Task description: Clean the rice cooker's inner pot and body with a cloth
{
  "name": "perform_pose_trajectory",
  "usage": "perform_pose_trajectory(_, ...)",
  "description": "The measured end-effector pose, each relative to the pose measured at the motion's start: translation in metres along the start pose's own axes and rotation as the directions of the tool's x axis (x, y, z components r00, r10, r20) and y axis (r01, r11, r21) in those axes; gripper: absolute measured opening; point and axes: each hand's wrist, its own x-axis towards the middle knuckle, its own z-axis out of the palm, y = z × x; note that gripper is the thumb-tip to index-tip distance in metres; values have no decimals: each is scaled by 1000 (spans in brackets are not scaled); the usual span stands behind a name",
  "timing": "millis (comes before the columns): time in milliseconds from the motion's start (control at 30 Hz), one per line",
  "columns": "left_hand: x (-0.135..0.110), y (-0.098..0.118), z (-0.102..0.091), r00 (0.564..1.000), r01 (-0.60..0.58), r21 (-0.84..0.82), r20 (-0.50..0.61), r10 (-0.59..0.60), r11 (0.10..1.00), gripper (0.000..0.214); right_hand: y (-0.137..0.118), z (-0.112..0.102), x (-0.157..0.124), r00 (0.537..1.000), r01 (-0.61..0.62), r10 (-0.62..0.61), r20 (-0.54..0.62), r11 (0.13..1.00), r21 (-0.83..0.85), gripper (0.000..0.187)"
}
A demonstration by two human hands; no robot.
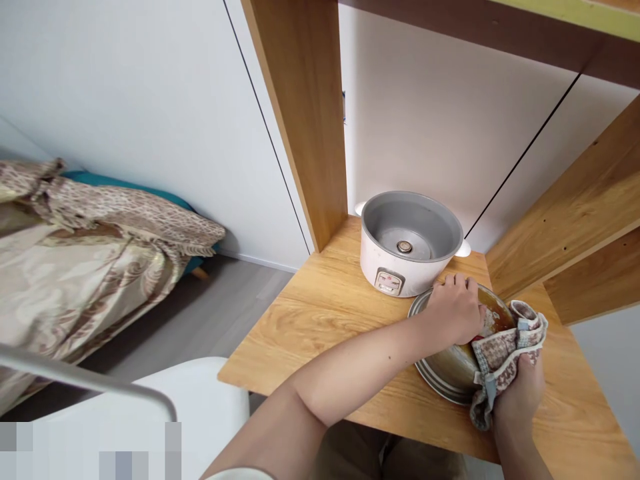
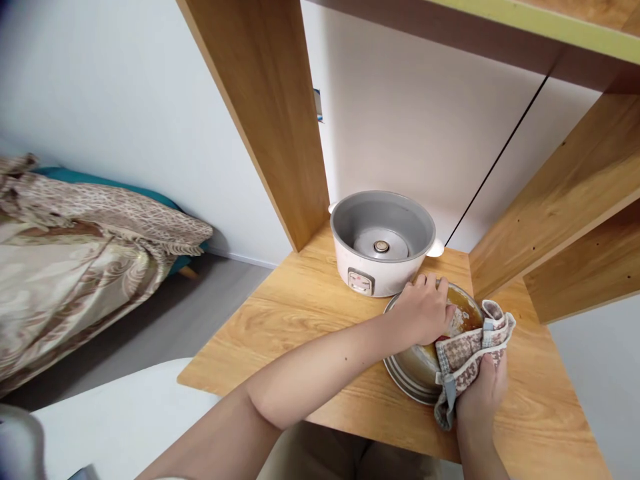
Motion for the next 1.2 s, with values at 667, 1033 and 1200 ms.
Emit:
perform_pose_trajectory(667, 1, -2, -1, 1000, 10, -48, 2, -10, 999, 49, -19, 5, -3, 991, -57, 33, -133, 983, -177, 47)
perform_pose_trajectory(1033, 0, -1, -4, 1000, 10, -34, 15, -9, 999, 49, -12, 9, -21, 973, 202, -214, -84, 971, -131, 62)
perform_pose_trajectory(1200, 0, -1, -4, 1000, 3, -49, 13, -2, 999, 49, -10, 3, -6, 988, -31, 12, -155, 992, -121, 47)
